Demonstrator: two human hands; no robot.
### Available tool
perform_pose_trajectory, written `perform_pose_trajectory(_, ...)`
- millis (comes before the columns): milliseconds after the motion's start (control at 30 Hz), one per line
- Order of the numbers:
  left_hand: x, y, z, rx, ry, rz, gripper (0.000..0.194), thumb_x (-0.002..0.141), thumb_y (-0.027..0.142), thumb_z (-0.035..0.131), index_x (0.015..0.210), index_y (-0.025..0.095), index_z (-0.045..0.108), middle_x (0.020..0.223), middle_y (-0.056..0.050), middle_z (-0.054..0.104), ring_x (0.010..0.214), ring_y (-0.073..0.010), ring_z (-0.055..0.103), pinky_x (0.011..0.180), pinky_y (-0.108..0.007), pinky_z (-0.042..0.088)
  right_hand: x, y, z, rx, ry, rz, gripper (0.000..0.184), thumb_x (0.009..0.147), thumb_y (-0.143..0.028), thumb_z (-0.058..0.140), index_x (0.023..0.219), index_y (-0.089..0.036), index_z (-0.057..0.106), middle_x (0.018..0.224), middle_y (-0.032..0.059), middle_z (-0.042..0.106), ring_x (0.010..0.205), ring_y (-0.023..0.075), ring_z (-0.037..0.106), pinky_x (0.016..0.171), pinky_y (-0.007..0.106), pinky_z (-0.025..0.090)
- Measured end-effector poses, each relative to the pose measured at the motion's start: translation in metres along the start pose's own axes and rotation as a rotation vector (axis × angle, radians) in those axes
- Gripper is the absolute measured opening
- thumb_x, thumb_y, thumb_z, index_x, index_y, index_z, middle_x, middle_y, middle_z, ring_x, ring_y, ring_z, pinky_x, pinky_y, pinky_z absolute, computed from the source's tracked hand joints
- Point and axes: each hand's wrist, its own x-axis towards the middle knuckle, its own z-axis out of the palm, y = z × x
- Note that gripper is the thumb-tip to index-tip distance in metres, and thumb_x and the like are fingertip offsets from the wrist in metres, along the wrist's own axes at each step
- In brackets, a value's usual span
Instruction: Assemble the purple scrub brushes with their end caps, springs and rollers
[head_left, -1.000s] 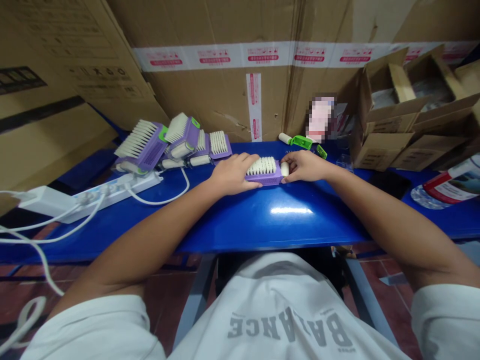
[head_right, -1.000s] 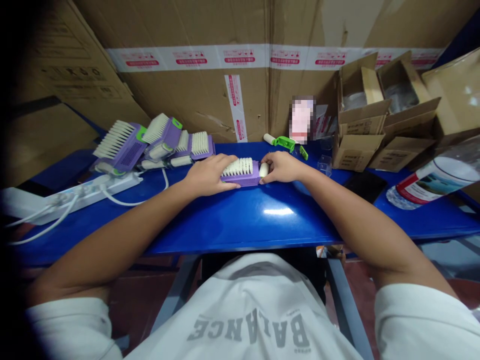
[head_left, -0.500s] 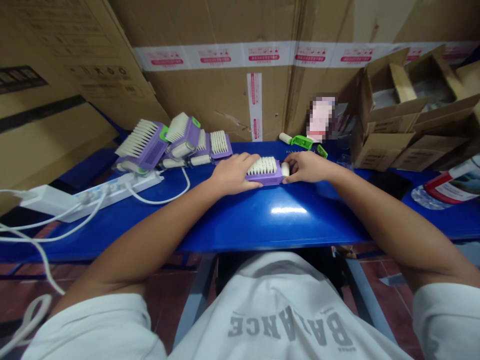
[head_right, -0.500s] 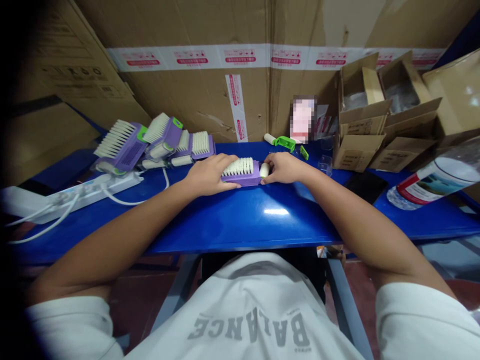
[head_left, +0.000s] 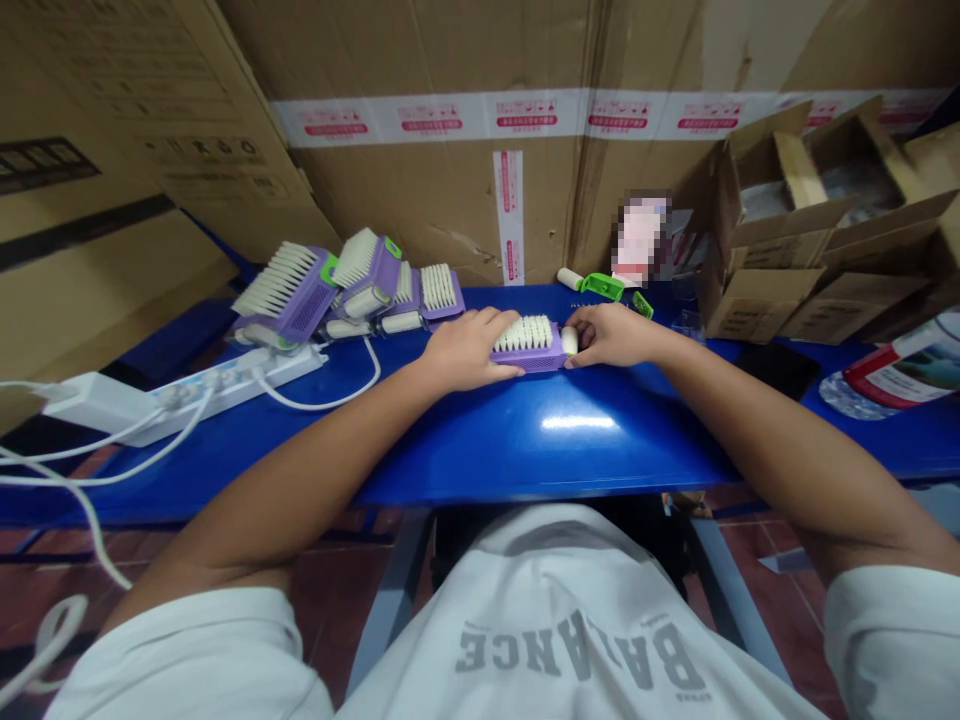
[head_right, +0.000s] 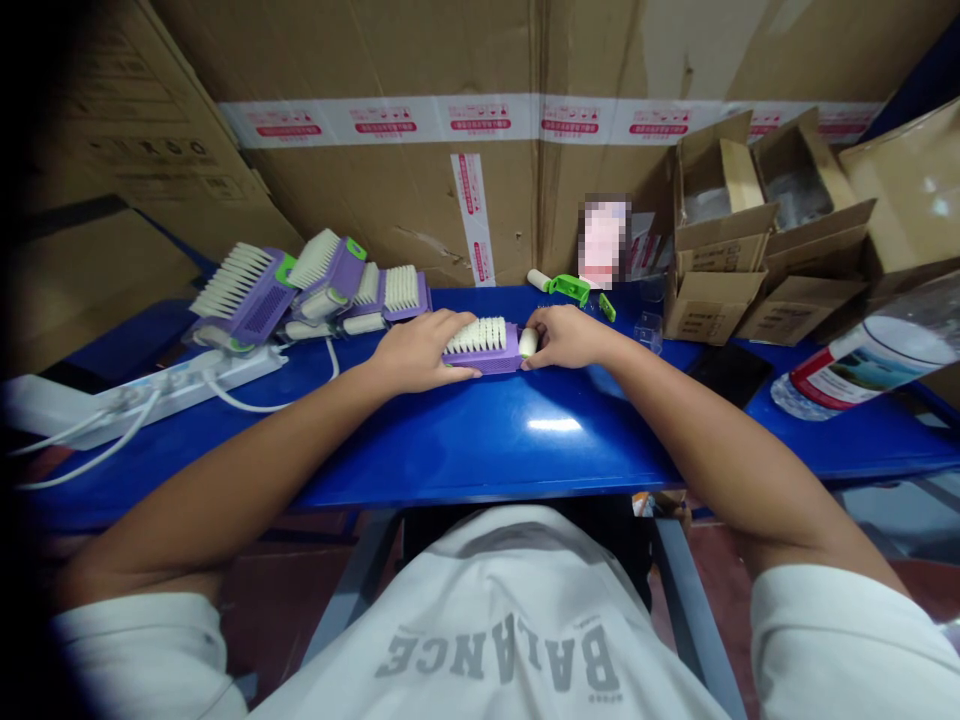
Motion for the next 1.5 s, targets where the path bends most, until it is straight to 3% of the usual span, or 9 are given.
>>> perform_pose_trajectory(1167,0.0003,-0.0004,-0.0009,0.018,-0.013,-0.001,0.090,0.094,0.067,0.073,0.168,0.027,0.040,0.157,-0.013,0.060,0.140,-0.0374,0.061,0.108,-0.046,0.053,0.0028,0.0073,0.0022,-0.020,0.038,-0.099,0.062,0.068,-0.040,0.097,0.121,-0.015,0.078,0.094,0.0079,0.082,0.087,0.0280,0.078,0.083,0.039,0.061)
perform_pose_trajectory(1500,-0.0001,-0.0015,-0.0006,0.003,-0.013,0.006,0.089,0.094,0.067,0.073,0.167,0.028,0.041,0.160,-0.012,0.059,0.142,-0.0371,0.059,0.110,-0.046,0.053,-0.0011,-0.0023,0.0045,-0.029,0.045,-0.100,0.062,0.067,-0.036,0.096,0.122,-0.015,0.077,0.098,0.0092,0.082,0.091,0.0296,0.079,0.086,0.040,0.061)
